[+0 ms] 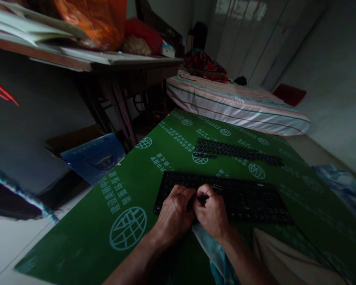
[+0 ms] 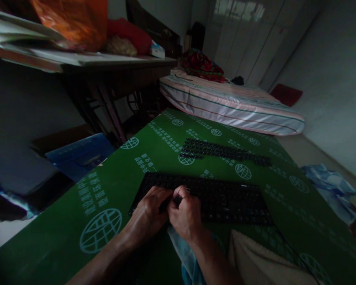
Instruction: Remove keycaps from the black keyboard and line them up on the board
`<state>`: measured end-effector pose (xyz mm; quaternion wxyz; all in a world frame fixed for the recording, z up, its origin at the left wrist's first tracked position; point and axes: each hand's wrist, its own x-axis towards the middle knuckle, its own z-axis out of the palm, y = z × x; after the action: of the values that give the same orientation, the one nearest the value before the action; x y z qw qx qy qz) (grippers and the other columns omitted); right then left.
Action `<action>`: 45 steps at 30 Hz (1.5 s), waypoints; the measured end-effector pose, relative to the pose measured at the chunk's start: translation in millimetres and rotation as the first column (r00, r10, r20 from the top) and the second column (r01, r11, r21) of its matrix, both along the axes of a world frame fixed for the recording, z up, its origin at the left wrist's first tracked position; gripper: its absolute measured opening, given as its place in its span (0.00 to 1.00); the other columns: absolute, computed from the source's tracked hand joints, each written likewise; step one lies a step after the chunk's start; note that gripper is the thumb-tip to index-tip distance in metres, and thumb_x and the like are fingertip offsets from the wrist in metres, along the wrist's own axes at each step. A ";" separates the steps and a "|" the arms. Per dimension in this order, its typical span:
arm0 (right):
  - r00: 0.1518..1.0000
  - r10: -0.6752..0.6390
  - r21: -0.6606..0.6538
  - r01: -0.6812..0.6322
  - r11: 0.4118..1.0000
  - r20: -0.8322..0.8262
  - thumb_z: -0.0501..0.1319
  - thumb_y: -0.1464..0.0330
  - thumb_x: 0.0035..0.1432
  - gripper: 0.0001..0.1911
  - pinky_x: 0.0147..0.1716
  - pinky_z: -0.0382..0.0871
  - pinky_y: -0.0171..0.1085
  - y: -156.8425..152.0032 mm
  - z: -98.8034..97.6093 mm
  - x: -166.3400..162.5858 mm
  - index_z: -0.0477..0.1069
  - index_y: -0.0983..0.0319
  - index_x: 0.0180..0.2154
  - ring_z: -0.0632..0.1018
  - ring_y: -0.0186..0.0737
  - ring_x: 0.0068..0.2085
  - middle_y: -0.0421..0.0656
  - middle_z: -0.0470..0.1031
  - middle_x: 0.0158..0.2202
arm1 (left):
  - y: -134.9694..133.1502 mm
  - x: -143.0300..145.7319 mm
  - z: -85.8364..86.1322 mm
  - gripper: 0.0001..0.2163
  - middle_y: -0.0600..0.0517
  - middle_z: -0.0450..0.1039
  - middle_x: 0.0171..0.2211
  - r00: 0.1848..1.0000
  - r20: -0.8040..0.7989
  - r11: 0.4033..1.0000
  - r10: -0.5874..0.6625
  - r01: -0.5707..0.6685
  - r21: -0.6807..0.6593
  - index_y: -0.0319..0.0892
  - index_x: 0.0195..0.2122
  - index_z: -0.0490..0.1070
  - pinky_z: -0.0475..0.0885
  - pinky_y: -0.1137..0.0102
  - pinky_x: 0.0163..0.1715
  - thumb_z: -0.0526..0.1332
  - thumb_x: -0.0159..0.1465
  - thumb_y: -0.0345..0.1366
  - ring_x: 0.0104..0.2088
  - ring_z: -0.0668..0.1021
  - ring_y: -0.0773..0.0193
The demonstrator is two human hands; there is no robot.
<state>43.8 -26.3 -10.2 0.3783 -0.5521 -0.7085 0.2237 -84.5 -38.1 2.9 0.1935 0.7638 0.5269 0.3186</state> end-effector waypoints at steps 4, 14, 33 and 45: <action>1.000 -0.014 0.037 0.015 0.999 -0.027 0.53 0.74 0.46 0.04 0.22 0.61 0.30 0.0 -6.0 0.1 0.61 0.58 0.26 0.70 0.33 0.20 0.37 0.67 0.18 | 0.6 2.5 -0.1 0.12 0.49 0.73 0.30 0.999 -0.024 0.999 0.049 -0.049 -0.019 0.40 0.34 0.72 0.71 0.67 0.35 0.56 0.50 0.22 0.36 0.73 0.58; 0.987 0.002 0.048 0.006 0.999 -0.160 0.53 0.75 0.44 0.05 0.22 0.61 0.29 1.6 -12.3 1.4 0.60 0.58 0.24 0.68 0.32 0.20 0.35 0.64 0.18 | 4.2 2.6 -4.6 0.07 0.51 0.67 0.23 0.991 -0.133 0.999 0.027 -0.022 0.043 0.41 0.22 0.70 0.66 0.71 0.27 0.56 0.52 0.24 0.31 0.70 0.61; 0.863 0.158 -0.035 -0.198 0.980 -0.480 0.57 0.65 0.55 0.09 0.20 0.60 0.28 1.2 -8.1 6.0 0.64 0.61 0.26 0.65 0.29 0.21 0.35 0.62 0.19 | 4.6 -3.1 -9.8 0.06 0.51 0.72 0.26 0.998 0.037 0.994 0.044 -0.048 0.098 0.41 0.26 0.69 0.70 0.71 0.30 0.56 0.59 0.30 0.30 0.74 0.63; 0.895 0.285 0.205 -0.224 0.953 -0.343 0.57 0.68 0.57 0.07 0.28 0.67 0.27 2.2 -7.2 4.4 0.68 0.62 0.27 0.71 0.30 0.26 0.38 0.70 0.24 | 9.5 -10.9 -12.7 0.07 0.51 0.75 0.31 0.985 0.167 0.999 0.041 -0.037 -0.029 0.41 0.31 0.74 0.72 0.70 0.34 0.57 0.55 0.28 0.34 0.77 0.63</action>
<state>48.2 -24.1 -17.4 0.5150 -0.3704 -0.7067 0.3135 -95.4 -28.6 -9.7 0.2405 0.7215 0.5276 0.3785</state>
